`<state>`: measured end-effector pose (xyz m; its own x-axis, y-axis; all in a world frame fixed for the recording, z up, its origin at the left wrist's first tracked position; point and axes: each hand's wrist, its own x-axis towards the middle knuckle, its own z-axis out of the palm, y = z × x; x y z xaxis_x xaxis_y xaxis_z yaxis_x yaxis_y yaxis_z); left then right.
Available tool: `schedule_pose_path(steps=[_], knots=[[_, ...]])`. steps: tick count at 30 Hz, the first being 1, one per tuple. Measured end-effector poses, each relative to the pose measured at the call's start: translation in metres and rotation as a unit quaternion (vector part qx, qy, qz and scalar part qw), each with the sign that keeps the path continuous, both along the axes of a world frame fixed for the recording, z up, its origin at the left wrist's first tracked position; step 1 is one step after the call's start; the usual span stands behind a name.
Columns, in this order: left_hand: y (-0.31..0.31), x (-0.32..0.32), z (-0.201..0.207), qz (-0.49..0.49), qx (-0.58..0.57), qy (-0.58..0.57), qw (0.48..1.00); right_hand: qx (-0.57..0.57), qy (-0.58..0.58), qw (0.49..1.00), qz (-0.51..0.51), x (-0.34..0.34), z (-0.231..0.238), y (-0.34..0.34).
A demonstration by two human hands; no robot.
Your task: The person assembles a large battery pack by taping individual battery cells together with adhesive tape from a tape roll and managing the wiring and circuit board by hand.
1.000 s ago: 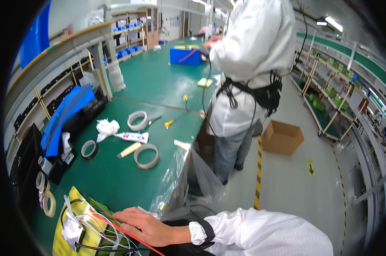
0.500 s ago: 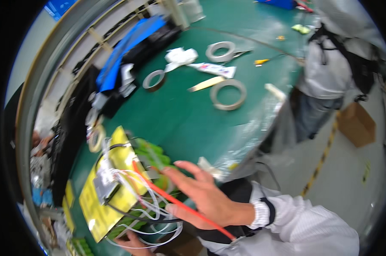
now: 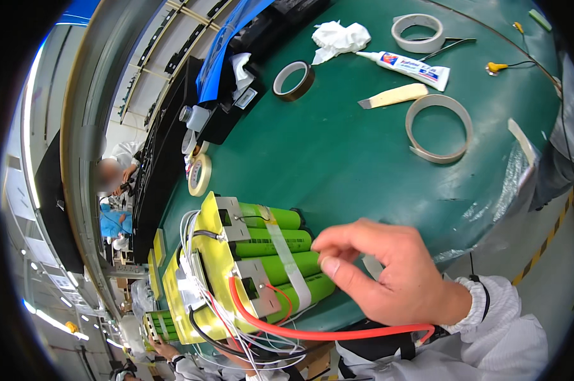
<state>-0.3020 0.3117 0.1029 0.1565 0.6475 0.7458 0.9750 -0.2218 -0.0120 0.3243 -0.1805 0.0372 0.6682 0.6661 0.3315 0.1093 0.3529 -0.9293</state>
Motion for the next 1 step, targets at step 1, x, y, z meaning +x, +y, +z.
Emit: schedule_pose_path(steps=[1], knots=[[0.0174,0.0036,0.0094,0.009,-0.004,0.004,1.000,0.006,0.089,0.996,0.021,-0.0053,-0.0012,0.0108]])
